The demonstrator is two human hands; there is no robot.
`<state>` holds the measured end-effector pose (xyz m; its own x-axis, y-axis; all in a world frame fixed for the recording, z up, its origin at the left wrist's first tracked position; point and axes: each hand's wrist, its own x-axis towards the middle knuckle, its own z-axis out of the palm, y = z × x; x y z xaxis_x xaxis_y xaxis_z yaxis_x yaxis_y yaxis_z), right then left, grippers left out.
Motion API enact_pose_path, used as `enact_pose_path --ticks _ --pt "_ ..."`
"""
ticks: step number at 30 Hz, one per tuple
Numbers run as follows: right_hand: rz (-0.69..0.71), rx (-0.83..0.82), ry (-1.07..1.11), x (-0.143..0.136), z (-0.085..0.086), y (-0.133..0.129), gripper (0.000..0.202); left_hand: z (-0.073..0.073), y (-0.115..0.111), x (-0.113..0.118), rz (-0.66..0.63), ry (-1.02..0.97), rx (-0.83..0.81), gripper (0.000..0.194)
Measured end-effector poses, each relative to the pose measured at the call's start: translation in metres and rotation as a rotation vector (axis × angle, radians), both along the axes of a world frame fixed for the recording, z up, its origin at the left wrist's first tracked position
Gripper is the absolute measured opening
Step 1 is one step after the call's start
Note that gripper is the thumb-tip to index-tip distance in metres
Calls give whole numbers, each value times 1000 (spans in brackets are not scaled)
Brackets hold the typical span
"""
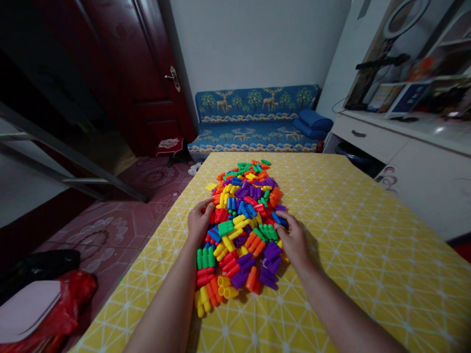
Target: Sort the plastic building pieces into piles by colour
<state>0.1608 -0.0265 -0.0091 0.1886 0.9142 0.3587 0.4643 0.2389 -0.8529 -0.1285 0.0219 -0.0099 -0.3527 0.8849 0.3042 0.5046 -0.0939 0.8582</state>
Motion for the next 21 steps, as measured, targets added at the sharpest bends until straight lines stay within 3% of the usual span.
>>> enact_pose_path --ticks 5,14,18,21 --pt "11 -16 110 -1 -2 1 34 3 -1 1 9 3 -13 39" --pt "0 -36 508 0 -9 5 42 5 -1 2 2 -22 -16 40" --pt "-11 -30 374 19 -10 15 38 3 0 1 4 -15 -27 39" --pt "-90 -9 53 44 -9 22 33 2 0 0 11 2 -34 39"
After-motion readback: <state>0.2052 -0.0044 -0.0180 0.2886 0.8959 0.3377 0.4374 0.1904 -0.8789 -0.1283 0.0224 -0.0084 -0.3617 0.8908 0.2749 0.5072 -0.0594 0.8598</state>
